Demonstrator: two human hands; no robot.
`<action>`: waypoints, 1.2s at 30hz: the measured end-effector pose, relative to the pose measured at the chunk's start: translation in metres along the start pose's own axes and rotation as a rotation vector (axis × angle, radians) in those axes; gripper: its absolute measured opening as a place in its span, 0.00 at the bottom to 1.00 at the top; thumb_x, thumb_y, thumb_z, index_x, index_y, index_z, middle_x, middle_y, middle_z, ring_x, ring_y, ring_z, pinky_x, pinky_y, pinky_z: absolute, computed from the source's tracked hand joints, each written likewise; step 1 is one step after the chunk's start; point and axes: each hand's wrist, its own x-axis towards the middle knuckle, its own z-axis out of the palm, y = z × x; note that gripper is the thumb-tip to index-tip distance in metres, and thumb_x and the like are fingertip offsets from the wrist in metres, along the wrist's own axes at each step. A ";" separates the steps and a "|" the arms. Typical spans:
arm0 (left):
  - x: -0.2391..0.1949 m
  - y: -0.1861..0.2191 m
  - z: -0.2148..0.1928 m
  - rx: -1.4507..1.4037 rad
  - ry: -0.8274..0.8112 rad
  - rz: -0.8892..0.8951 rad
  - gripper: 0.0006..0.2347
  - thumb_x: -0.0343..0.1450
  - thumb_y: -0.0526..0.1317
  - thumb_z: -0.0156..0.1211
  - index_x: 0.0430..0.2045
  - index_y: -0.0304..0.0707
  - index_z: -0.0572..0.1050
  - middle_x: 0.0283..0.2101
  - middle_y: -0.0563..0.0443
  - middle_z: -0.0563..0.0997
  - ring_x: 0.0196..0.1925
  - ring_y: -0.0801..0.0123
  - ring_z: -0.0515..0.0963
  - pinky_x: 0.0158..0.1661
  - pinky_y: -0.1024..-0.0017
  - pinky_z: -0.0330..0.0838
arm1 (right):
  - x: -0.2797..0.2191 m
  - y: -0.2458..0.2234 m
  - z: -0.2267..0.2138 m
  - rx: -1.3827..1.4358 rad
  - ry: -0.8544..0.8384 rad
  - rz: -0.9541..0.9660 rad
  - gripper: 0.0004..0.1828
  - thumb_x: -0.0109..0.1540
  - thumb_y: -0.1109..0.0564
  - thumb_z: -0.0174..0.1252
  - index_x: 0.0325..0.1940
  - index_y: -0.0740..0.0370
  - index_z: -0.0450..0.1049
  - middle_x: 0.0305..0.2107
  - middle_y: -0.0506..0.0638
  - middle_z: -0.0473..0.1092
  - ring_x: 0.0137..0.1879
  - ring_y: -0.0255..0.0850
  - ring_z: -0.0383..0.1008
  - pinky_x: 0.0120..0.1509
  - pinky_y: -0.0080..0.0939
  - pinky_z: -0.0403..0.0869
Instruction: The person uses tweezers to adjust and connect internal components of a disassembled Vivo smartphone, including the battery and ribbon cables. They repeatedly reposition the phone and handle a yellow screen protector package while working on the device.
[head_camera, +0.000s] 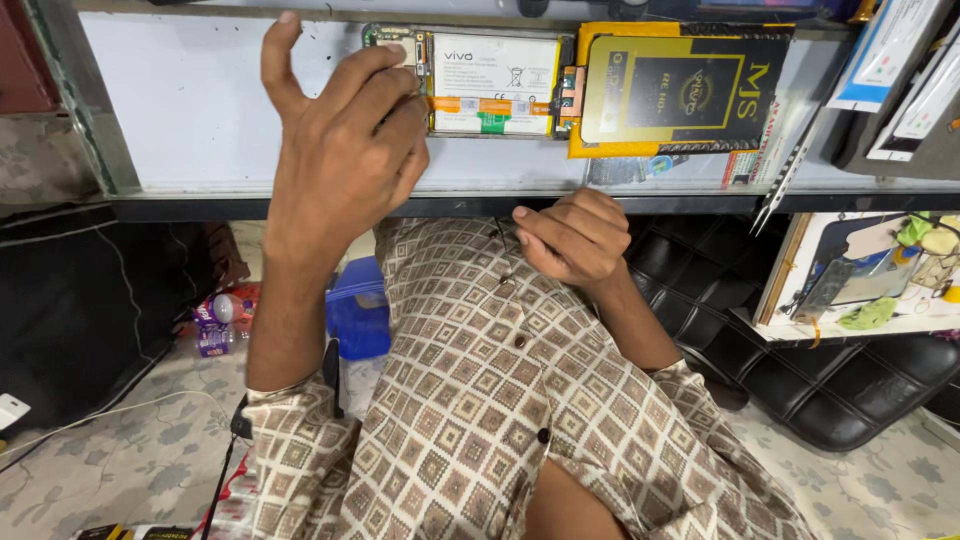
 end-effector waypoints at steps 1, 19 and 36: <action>0.000 0.001 0.001 0.008 -0.007 0.006 0.03 0.68 0.32 0.64 0.33 0.38 0.82 0.47 0.56 0.80 0.64 0.71 0.76 0.74 0.46 0.35 | -0.002 0.000 0.001 0.001 -0.001 0.008 0.05 0.57 0.65 0.69 0.37 0.67 0.83 0.23 0.49 0.75 0.27 0.37 0.73 0.29 0.37 0.67; 0.010 -0.028 0.003 -0.083 0.051 0.047 0.08 0.71 0.30 0.64 0.42 0.34 0.81 0.49 0.55 0.78 0.56 0.71 0.77 0.70 0.49 0.43 | 0.000 -0.003 0.010 -0.116 -0.011 0.026 0.06 0.56 0.63 0.70 0.38 0.64 0.84 0.22 0.46 0.73 0.26 0.36 0.69 0.29 0.38 0.64; 0.027 -0.021 0.024 0.161 0.015 0.073 0.02 0.71 0.30 0.60 0.32 0.35 0.80 0.41 0.54 0.76 0.52 0.68 0.73 0.62 0.49 0.52 | -0.002 0.000 0.013 -0.137 -0.015 -0.002 0.07 0.56 0.63 0.69 0.38 0.63 0.84 0.19 0.45 0.72 0.24 0.34 0.66 0.28 0.36 0.62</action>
